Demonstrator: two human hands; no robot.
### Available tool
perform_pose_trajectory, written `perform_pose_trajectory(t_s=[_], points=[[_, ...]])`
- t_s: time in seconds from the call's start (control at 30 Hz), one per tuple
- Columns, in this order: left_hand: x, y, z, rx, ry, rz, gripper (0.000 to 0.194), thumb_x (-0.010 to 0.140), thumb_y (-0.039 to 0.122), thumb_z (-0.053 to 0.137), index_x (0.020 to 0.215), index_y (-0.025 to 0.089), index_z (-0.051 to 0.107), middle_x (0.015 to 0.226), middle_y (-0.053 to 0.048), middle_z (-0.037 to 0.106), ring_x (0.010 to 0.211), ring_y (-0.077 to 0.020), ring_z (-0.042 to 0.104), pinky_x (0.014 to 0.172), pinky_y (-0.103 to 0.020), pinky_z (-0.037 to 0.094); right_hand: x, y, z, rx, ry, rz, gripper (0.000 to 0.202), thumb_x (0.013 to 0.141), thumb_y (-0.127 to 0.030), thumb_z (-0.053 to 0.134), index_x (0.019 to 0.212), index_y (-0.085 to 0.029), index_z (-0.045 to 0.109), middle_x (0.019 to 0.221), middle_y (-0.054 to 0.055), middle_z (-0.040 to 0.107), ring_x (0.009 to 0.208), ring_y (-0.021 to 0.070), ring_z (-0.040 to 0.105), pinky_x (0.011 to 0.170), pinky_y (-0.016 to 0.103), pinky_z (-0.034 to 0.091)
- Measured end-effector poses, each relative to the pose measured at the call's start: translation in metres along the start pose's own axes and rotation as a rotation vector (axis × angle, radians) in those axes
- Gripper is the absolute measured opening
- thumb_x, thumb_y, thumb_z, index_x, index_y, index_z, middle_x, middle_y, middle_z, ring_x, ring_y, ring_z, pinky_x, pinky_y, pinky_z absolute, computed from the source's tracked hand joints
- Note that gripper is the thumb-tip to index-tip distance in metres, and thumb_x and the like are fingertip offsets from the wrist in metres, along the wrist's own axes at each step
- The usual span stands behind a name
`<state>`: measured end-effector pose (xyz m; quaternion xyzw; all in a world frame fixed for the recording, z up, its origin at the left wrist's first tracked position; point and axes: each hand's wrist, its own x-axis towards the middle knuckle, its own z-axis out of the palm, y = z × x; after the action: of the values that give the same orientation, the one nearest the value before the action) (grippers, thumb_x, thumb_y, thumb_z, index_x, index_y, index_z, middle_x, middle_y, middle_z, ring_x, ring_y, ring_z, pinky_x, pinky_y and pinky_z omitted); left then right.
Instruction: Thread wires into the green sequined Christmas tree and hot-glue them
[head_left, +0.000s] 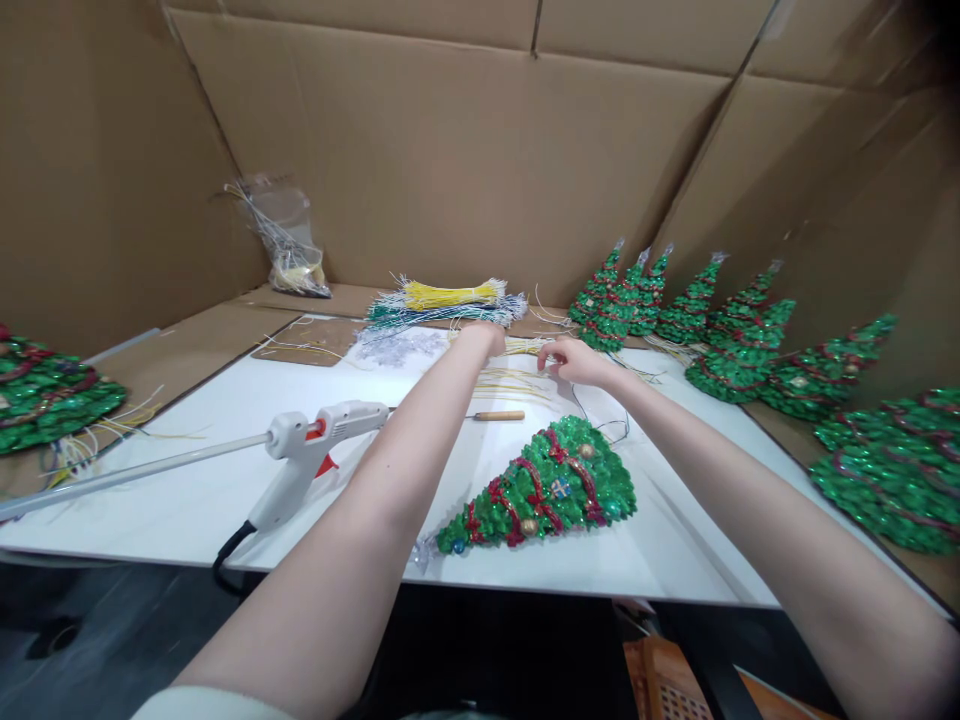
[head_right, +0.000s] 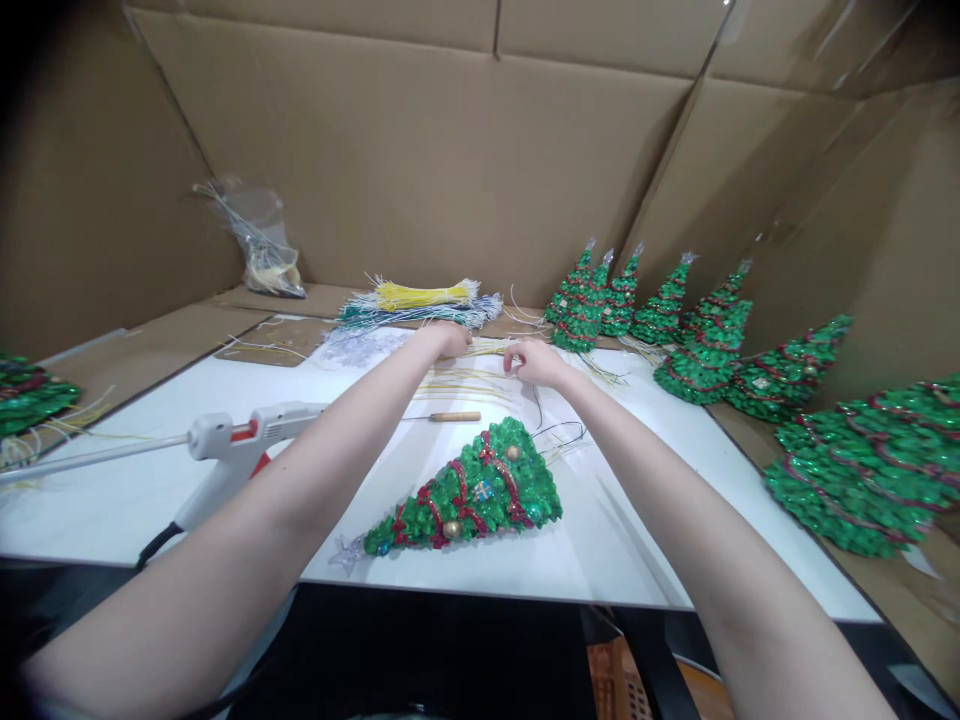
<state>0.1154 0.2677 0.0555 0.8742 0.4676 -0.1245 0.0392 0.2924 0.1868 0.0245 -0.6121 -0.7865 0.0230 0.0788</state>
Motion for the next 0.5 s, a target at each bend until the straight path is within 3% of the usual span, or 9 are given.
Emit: perform_pose_trajectory(t_s=[0.2,0.3,0.4,0.5], points=[[0.002,-0.001,0.001,0.005,0.002,0.001,0.032,0.094,0.033,0.059,0.123,0.017,0.058,0.126,-0.01,0.059,0.11,-0.023,0.06,0.092,-0.044,0.053,-0.003,0.012,0.0,-0.006,-0.012,0.054,0.036,0.066,-0.003,0.051,0.087,-0.02,0.075,0.074,0.003,0.056,0.074,0.0175,0.053,0.067,0.024,0.037],[0.001,-0.001,0.001,0.006,0.004,0.001,0.032,0.094,0.033,0.058,0.123,0.017,0.058,0.127,-0.01,0.059,0.11,-0.0231,0.06,0.092,-0.044,0.053,-0.006,0.015,-0.002,-0.001,-0.001,0.081,0.028,0.069,-0.008,0.055,0.087,-0.018,0.075,0.077,0.005,0.058,0.075,0.0189,0.054,0.067,0.025,0.037],[-0.001,0.0,0.0,0.007,0.001,0.004,0.032,0.094,0.033,0.058,0.123,0.018,0.058,0.127,-0.01,0.058,0.111,-0.0233,0.06,0.093,-0.044,0.053,-0.009,0.01,-0.006,0.025,-0.004,0.072,0.021,0.079,-0.025,0.058,0.09,-0.016,0.073,0.078,0.006,0.059,0.076,0.0197,0.054,0.068,0.027,0.038],[-0.003,0.001,-0.002,0.011,-0.003,0.0,0.033,0.094,0.033,0.058,0.123,0.017,0.058,0.128,-0.01,0.058,0.111,-0.0236,0.06,0.094,-0.045,0.052,-0.014,-0.002,-0.009,0.071,-0.041,0.012,0.037,0.081,-0.05,0.062,0.097,-0.019,0.072,0.081,0.005,0.06,0.079,0.0189,0.055,0.069,0.026,0.039]])
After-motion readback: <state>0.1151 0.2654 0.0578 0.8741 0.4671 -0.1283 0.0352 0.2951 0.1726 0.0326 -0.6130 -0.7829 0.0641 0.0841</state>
